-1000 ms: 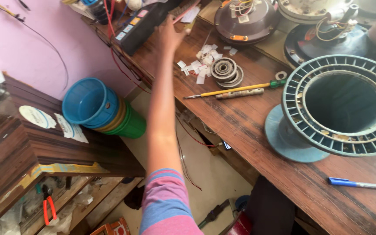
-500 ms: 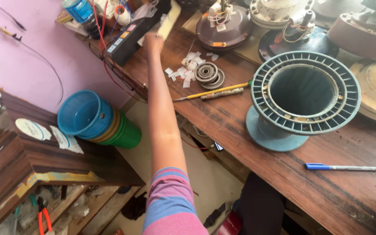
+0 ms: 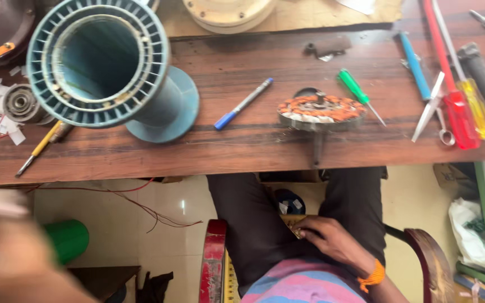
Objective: The person fits a strip of insulating cardboard around the copper windings of a motor armature, pressing it into place by hand. They cut the cardboard to size with scissors, use a screwdriver to help seat the material, and work the strip around the armature slots.
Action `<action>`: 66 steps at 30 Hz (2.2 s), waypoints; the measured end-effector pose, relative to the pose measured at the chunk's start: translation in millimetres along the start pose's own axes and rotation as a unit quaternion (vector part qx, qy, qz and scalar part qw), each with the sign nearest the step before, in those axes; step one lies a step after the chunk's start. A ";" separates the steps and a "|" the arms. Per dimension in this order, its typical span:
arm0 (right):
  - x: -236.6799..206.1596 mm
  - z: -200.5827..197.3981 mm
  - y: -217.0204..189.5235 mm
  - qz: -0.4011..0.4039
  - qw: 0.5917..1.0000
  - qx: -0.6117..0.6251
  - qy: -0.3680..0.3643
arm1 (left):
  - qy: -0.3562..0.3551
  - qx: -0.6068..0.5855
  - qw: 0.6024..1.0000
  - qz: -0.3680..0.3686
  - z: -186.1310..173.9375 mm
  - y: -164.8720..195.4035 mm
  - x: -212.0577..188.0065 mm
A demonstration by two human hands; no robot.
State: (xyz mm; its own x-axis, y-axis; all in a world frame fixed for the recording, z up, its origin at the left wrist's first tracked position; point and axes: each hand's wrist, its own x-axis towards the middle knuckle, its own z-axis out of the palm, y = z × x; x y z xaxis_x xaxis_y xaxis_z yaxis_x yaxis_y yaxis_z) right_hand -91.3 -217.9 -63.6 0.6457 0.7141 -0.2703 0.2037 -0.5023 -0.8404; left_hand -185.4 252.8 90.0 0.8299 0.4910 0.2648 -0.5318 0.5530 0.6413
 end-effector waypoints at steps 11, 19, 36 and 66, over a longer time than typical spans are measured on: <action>-74.1 -112.8 -30.8 -0.052 0.952 -0.050 0.297 | 0.081 -0.010 0.964 -0.254 35.1 -251.2 -219.1; -97.8 -161.8 4.8 0.048 0.890 -0.016 0.452 | 0.030 0.137 0.975 -0.172 54.4 -249.0 -212.1; -3.4 -243.1 -20.9 0.154 0.827 -0.447 0.305 | 0.028 0.062 0.941 -0.332 68.2 -308.6 -223.5; -110.2 -174.0 81.5 0.066 0.915 -0.043 0.396 | 0.046 0.030 0.933 -0.355 114.3 -329.6 -208.0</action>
State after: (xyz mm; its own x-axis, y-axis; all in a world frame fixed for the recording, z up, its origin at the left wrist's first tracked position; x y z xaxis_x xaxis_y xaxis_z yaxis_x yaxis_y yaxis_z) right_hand -17.8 -422.4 -20.6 0.9927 0.0839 0.0865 0.1200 -0.6201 -0.7753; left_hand -163.4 -108.5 -94.1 0.9502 0.0719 -0.3032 0.1594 0.7240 0.6711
